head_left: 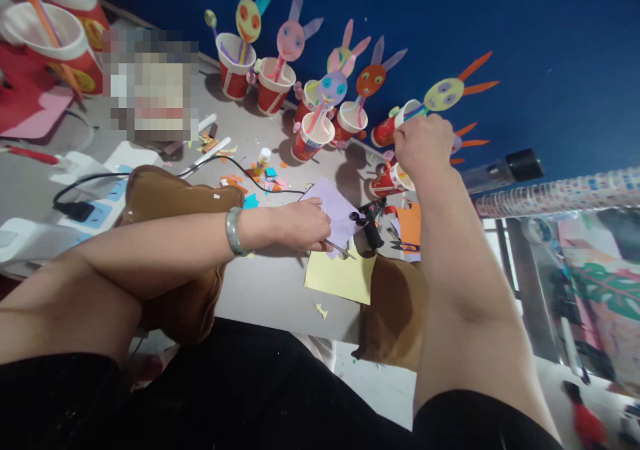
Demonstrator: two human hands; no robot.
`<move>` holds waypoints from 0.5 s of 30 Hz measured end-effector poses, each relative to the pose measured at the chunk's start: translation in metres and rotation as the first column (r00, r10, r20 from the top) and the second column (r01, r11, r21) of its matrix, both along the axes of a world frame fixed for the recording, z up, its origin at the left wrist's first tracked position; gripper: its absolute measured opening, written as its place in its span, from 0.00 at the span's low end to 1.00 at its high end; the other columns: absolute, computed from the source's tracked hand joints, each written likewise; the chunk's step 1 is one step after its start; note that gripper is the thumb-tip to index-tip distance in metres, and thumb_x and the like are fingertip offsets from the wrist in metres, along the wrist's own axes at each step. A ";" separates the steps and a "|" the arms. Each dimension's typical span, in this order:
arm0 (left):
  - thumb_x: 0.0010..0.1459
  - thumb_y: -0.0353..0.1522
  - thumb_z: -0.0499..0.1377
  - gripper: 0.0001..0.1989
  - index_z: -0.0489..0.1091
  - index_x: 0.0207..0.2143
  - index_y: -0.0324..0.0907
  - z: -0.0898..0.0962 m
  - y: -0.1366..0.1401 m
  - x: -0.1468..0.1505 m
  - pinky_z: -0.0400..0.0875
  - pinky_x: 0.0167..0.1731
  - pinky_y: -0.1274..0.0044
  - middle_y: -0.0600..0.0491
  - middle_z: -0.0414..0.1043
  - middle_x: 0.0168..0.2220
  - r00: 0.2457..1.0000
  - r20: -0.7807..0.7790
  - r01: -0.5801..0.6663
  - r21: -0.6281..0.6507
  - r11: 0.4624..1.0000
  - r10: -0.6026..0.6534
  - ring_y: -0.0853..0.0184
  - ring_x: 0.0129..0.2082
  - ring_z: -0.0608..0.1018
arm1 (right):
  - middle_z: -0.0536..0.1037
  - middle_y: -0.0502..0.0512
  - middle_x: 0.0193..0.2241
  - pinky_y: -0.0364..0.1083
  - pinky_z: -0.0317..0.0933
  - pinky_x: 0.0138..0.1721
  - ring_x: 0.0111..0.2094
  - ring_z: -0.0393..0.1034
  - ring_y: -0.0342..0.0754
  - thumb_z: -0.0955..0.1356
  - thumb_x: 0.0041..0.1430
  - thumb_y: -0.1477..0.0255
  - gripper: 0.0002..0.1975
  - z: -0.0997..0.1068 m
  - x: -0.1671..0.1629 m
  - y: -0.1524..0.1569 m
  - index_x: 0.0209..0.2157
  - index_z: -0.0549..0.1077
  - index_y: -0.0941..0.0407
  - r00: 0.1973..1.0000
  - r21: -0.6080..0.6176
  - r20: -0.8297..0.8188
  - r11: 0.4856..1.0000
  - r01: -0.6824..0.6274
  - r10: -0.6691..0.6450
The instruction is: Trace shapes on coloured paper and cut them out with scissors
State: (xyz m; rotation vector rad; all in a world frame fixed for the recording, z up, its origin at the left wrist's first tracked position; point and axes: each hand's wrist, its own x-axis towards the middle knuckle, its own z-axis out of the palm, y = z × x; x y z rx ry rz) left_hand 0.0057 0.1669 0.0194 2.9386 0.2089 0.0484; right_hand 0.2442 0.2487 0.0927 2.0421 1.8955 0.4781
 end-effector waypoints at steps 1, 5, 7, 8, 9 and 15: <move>0.72 0.43 0.53 0.23 0.81 0.33 0.39 0.000 0.000 0.000 0.61 0.44 0.67 0.45 0.83 0.36 1.000 -0.002 0.001 0.000 1.000 -0.001 0.62 0.32 0.79 | 0.79 0.77 0.51 0.53 0.56 0.46 0.54 0.69 0.59 0.60 0.72 0.74 0.18 -0.001 -0.002 0.000 0.48 0.78 0.70 1.000 -0.021 0.005 1.000 -0.008 0.008; 0.72 0.42 0.52 0.24 0.81 0.33 0.39 -0.002 0.000 0.000 0.61 0.44 0.67 0.44 0.83 0.36 1.000 0.009 -0.002 0.014 1.000 0.002 0.61 0.32 0.80 | 0.79 0.78 0.49 0.53 0.53 0.46 0.54 0.68 0.60 0.61 0.71 0.76 0.17 -0.013 -0.008 0.005 0.46 0.79 0.70 0.999 -0.120 0.011 0.992 -0.039 0.040; 0.72 0.43 0.52 0.24 0.81 0.32 0.38 -0.002 0.000 0.000 0.61 0.44 0.67 0.44 0.83 0.35 1.000 0.019 -0.002 0.018 1.000 0.001 0.61 0.32 0.80 | 0.80 0.77 0.48 0.54 0.53 0.46 0.53 0.68 0.61 0.60 0.70 0.77 0.17 -0.020 -0.008 0.009 0.45 0.79 0.69 0.999 -0.162 0.009 0.986 -0.044 0.046; 0.72 0.43 0.52 0.24 0.80 0.32 0.38 -0.002 0.000 0.000 0.62 0.44 0.67 0.44 0.83 0.35 1.000 0.021 0.001 0.017 1.000 -0.001 0.61 0.32 0.79 | 0.80 0.76 0.47 0.54 0.53 0.46 0.53 0.68 0.61 0.60 0.70 0.77 0.17 -0.023 -0.007 0.011 0.44 0.79 0.68 0.999 -0.172 0.004 0.984 -0.045 0.046; 0.72 0.43 0.52 0.24 0.80 0.32 0.38 -0.001 0.001 0.000 0.62 0.45 0.67 0.44 0.83 0.35 1.000 0.019 0.004 0.015 1.000 -0.005 0.61 0.33 0.79 | 0.80 0.75 0.47 0.55 0.54 0.46 0.52 0.68 0.62 0.59 0.70 0.77 0.17 -0.026 -0.007 0.011 0.44 0.79 0.67 0.999 -0.170 -0.004 0.984 -0.047 0.047; 0.72 0.43 0.52 0.24 0.82 0.35 0.38 0.004 0.001 0.001 0.62 0.48 0.67 0.44 0.83 0.36 0.999 -0.028 -0.017 -0.003 1.000 0.017 0.61 0.35 0.80 | 0.78 0.71 0.49 0.60 0.59 0.51 0.54 0.67 0.65 0.60 0.70 0.71 0.17 -0.034 -0.018 -0.019 0.45 0.78 0.62 0.990 0.008 -0.110 0.996 -0.086 0.086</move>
